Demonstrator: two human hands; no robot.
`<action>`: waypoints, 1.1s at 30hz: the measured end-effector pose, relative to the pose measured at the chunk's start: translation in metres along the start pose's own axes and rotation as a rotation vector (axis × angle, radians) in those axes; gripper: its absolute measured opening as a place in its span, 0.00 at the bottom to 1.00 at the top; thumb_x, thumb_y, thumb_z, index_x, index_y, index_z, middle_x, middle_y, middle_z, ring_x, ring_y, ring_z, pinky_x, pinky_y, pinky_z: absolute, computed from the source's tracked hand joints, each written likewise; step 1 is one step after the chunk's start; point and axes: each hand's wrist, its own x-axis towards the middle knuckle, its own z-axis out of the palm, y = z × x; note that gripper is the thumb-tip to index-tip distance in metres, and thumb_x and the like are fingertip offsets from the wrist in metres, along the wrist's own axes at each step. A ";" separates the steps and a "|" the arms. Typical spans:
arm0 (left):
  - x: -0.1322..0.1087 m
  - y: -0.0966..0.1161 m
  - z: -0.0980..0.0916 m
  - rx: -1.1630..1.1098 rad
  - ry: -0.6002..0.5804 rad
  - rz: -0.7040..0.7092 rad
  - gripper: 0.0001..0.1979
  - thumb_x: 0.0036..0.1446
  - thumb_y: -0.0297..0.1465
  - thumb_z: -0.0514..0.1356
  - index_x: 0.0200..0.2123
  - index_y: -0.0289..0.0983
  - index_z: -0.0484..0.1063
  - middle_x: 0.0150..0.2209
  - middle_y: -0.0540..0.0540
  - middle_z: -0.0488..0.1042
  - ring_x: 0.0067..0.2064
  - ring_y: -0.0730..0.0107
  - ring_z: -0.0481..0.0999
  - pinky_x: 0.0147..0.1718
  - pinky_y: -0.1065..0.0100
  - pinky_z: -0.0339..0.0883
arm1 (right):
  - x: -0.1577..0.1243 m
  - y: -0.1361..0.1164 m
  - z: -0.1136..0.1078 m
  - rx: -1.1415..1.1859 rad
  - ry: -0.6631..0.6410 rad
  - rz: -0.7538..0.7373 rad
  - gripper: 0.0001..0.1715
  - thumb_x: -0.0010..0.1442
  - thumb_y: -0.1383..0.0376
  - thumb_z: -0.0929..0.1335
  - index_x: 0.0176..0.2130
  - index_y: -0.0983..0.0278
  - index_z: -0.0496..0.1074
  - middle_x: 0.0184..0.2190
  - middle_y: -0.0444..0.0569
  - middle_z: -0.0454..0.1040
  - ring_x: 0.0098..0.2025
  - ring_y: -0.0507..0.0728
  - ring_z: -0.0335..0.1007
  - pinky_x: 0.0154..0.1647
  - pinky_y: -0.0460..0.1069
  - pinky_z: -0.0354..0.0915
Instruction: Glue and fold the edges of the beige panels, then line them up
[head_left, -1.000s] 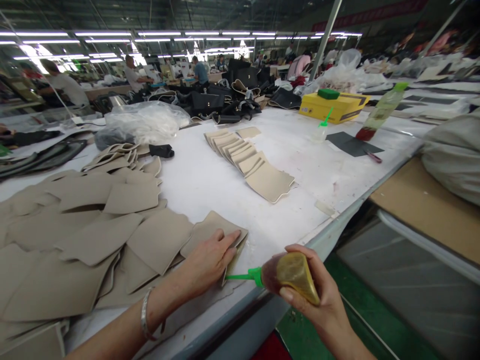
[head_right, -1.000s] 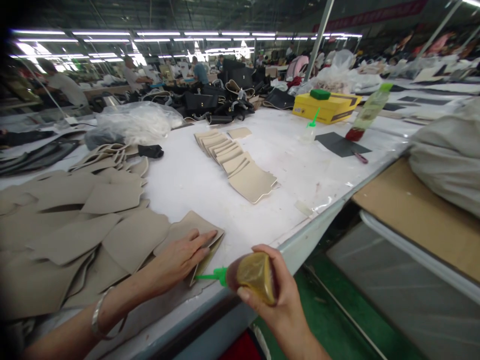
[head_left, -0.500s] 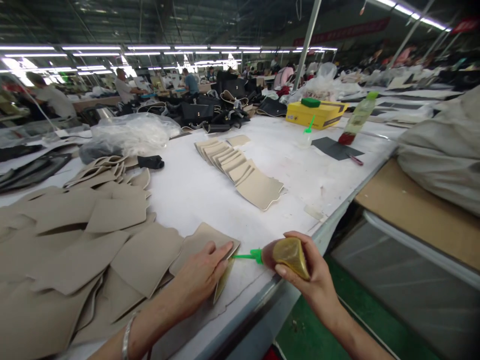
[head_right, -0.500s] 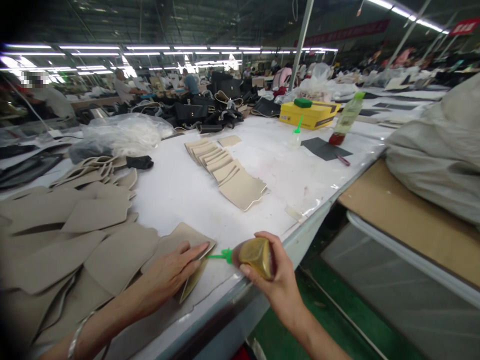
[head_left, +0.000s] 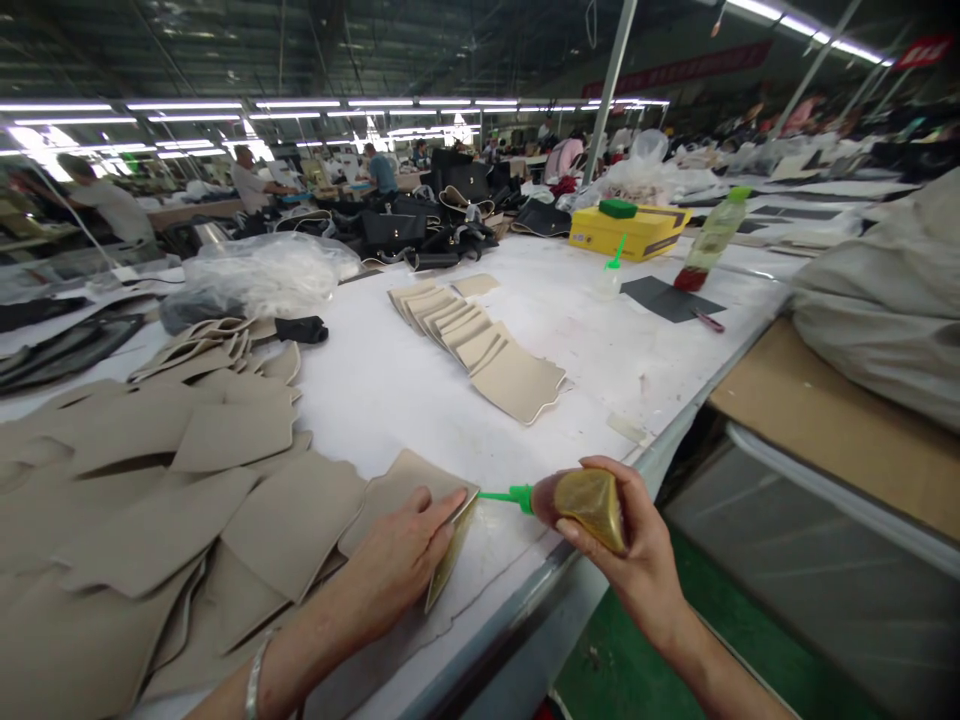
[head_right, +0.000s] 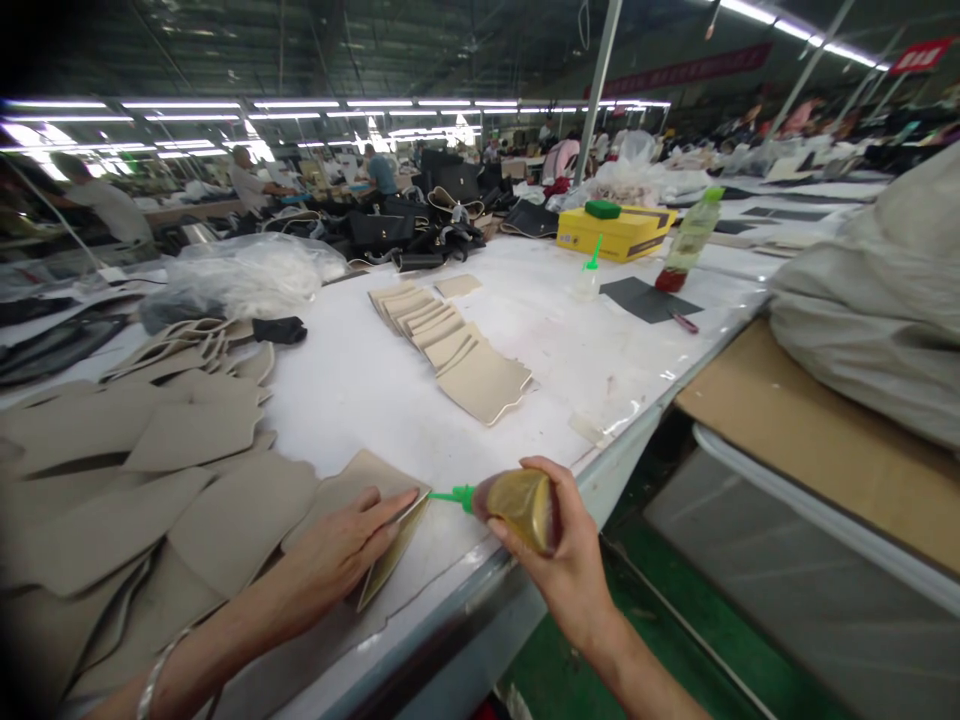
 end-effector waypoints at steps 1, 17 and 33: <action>0.000 0.000 0.000 0.004 0.002 -0.003 0.24 0.67 0.35 0.39 0.64 0.46 0.57 0.45 0.43 0.68 0.41 0.63 0.75 0.47 0.59 0.66 | 0.001 0.000 0.000 -0.007 0.013 -0.003 0.30 0.54 0.56 0.75 0.52 0.56 0.63 0.39 0.44 0.68 0.38 0.56 0.65 0.39 0.47 0.64; 0.000 0.001 -0.004 -0.028 0.023 0.011 0.24 0.66 0.34 0.42 0.63 0.45 0.60 0.46 0.43 0.70 0.45 0.62 0.74 0.50 0.60 0.65 | -0.003 -0.008 0.001 0.432 0.022 0.315 0.27 0.53 0.56 0.75 0.49 0.58 0.65 0.36 0.44 0.72 0.39 0.57 0.68 0.40 0.49 0.65; 0.000 0.005 -0.005 -0.036 0.041 -0.001 0.23 0.66 0.33 0.42 0.62 0.45 0.62 0.46 0.44 0.70 0.44 0.63 0.74 0.49 0.62 0.65 | -0.011 -0.020 0.006 0.274 -0.105 0.246 0.29 0.51 0.56 0.76 0.49 0.57 0.66 0.32 0.43 0.73 0.33 0.57 0.70 0.34 0.49 0.67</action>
